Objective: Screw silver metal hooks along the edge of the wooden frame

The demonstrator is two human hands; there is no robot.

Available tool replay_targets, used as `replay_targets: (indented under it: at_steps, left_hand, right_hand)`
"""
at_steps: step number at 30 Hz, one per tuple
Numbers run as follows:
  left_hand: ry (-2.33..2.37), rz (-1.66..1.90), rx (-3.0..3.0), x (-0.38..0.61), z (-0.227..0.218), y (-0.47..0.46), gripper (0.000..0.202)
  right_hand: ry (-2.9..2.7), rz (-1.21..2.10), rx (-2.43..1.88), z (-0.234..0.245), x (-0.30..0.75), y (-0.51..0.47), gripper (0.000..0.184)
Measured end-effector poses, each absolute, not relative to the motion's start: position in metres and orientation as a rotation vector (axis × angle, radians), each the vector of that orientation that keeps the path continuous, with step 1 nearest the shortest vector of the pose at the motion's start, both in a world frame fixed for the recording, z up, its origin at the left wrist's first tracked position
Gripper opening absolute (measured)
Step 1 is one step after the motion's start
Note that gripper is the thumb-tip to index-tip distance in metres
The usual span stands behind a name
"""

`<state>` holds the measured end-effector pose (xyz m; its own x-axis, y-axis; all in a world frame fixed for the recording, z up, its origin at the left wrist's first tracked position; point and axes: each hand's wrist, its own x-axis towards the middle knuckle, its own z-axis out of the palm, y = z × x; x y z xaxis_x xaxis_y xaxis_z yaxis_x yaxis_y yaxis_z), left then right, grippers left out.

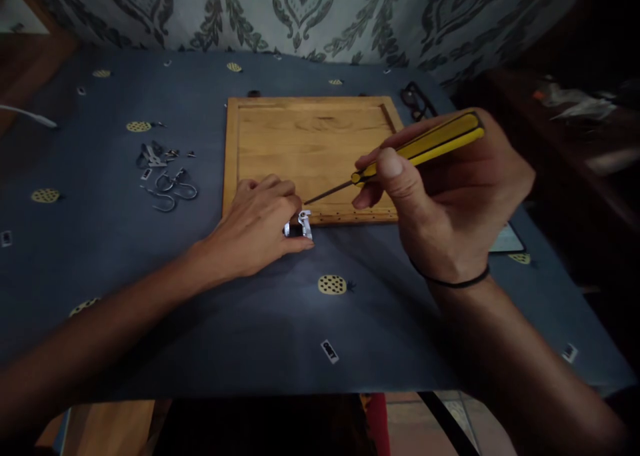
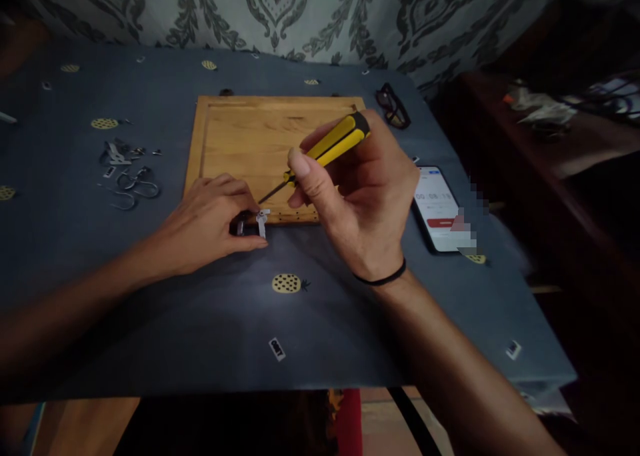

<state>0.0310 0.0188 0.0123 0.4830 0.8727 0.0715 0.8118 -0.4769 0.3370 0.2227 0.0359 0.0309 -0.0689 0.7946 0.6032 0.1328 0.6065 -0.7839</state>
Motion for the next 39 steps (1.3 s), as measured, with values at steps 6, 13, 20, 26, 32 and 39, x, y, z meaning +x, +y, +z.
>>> replay_targets:
  at_steps: [6,13,20,26,32,39]
  left_hand:
    - [1.445,0.318,2.465,0.032,0.014,0.019,0.031]
    - [1.439,0.34,2.477,0.031,0.013,0.019,0.027]
    - [1.442,0.332,2.491,0.031,0.012,0.019,0.029]
    - [1.443,0.334,2.478,0.032,0.013,0.018,0.029]
    - [1.441,0.331,2.488,0.032,0.013,0.018,0.028]
    - [1.454,0.293,2.485,0.032,0.014,0.018,0.03]
  right_hand:
    - [-1.665,0.635,-0.771,0.021,0.226,0.042,0.019]
    - [-1.684,0.631,-0.794,0.02,0.226,0.041,0.016]
    - [-1.71,0.609,-0.825,0.024,0.224,0.035,0.019]
    - [-1.812,0.512,-0.83,0.023,0.228,0.031,0.014]
    - [-1.84,0.531,-0.804,0.022,0.227,0.032,0.016]
    - [-1.768,0.735,-0.798,0.03,0.227,0.038,0.019]
